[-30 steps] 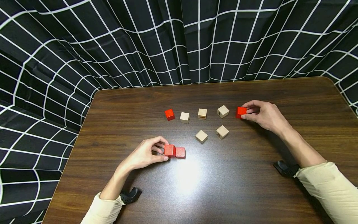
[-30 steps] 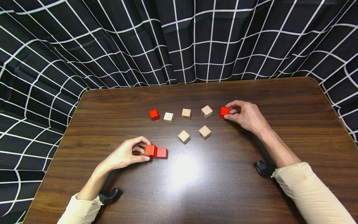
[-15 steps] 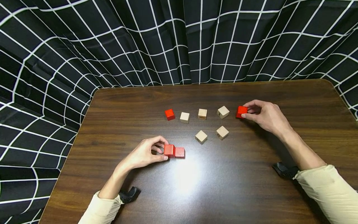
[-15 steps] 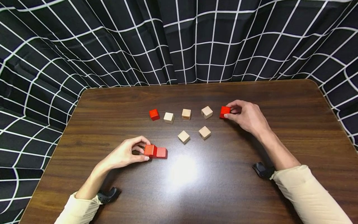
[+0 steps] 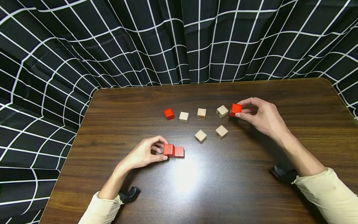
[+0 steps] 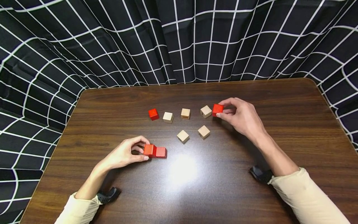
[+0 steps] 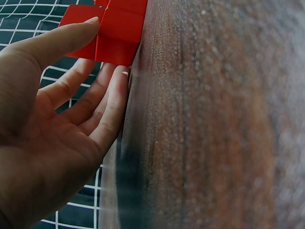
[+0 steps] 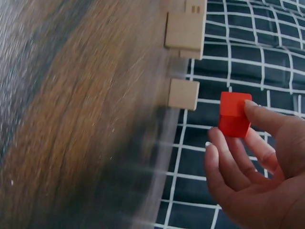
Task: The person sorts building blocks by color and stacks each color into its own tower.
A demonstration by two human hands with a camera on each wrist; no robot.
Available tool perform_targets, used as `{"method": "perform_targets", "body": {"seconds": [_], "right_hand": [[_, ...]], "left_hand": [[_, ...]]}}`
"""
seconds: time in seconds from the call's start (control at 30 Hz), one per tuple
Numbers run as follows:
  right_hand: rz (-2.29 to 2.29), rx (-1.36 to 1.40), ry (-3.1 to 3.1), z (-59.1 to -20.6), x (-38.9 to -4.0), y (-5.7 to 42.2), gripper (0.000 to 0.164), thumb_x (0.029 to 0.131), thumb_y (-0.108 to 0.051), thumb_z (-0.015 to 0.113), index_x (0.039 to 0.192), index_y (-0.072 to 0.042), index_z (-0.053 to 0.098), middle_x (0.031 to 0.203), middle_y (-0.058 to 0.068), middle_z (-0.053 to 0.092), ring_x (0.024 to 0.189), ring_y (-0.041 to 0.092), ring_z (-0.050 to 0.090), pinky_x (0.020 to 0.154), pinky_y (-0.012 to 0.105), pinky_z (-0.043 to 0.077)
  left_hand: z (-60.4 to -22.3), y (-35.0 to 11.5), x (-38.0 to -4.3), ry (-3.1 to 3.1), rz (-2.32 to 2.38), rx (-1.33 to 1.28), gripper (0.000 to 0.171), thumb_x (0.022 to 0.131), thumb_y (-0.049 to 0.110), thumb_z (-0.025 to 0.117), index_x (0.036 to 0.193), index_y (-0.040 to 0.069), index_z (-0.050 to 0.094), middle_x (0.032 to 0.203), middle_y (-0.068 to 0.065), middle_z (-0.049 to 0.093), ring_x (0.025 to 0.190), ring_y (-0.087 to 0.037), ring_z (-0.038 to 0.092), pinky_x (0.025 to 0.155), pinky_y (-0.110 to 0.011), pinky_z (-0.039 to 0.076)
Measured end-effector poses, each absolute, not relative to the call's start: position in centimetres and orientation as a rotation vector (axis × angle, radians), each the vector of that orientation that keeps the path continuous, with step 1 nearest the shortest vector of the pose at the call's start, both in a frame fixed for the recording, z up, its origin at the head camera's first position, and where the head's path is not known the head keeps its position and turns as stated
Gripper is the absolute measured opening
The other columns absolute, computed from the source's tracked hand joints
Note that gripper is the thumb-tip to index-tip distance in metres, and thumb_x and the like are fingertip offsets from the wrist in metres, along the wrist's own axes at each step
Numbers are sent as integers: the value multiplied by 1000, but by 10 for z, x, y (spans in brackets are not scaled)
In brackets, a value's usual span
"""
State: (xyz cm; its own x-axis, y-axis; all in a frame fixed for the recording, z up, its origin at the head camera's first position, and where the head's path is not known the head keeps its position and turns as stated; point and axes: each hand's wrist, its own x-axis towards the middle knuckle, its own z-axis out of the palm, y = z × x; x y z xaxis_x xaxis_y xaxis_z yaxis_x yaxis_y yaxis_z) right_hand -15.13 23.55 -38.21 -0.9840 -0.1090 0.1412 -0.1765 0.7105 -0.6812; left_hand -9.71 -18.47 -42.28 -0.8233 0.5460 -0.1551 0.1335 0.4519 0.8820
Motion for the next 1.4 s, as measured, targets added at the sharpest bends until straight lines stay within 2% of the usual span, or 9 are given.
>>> {"method": "perform_targets", "body": {"seconds": [0.3, 0.63, 1.17, 1.4], "right_hand": [[1218, 295, -2750, -375, -142, 223, 32, 81, -14, 83, 111, -16, 72, 100, 3, 72, 78, -6, 64, 68, 7, 47], [1344, 410, -2660, -376, -133, 208, 33, 78, -2, 83, 108, -11, 72, 99, -2, 67, 81, 2, 65, 71, 12, 53], [1432, 564, -2577, -379, -121, 183, 35, 75, -2, 86, 106, -9, 72, 95, -1, 66, 80, 17, 65, 71, 15, 54], [1464, 611, -2583, -381, -117, 172, 36, 76, -6, 86, 109, -12, 72, 96, -2, 66, 81, 17, 67, 72, 18, 55]], "left_hand": [[-423, -184, -98, 2290, 1335, 573, 39, 78, 3, 83, 111, 11, 63, 106, -6, 66, 88, -17, 68, 81, -30, 59], [-423, -183, -97, 2286, 1350, 591, 38, 78, 4, 83, 110, 11, 63, 104, -5, 67, 89, -17, 68, 81, -30, 59], [-424, -185, -97, 2278, 1362, 585, 38, 78, 4, 83, 110, 11, 63, 104, -6, 67, 89, -18, 68, 81, -31, 59], [-423, -185, -96, 2278, 1363, 584, 38, 78, 4, 83, 110, 11, 63, 104, -6, 66, 89, -18, 67, 81, -31, 59]]}}
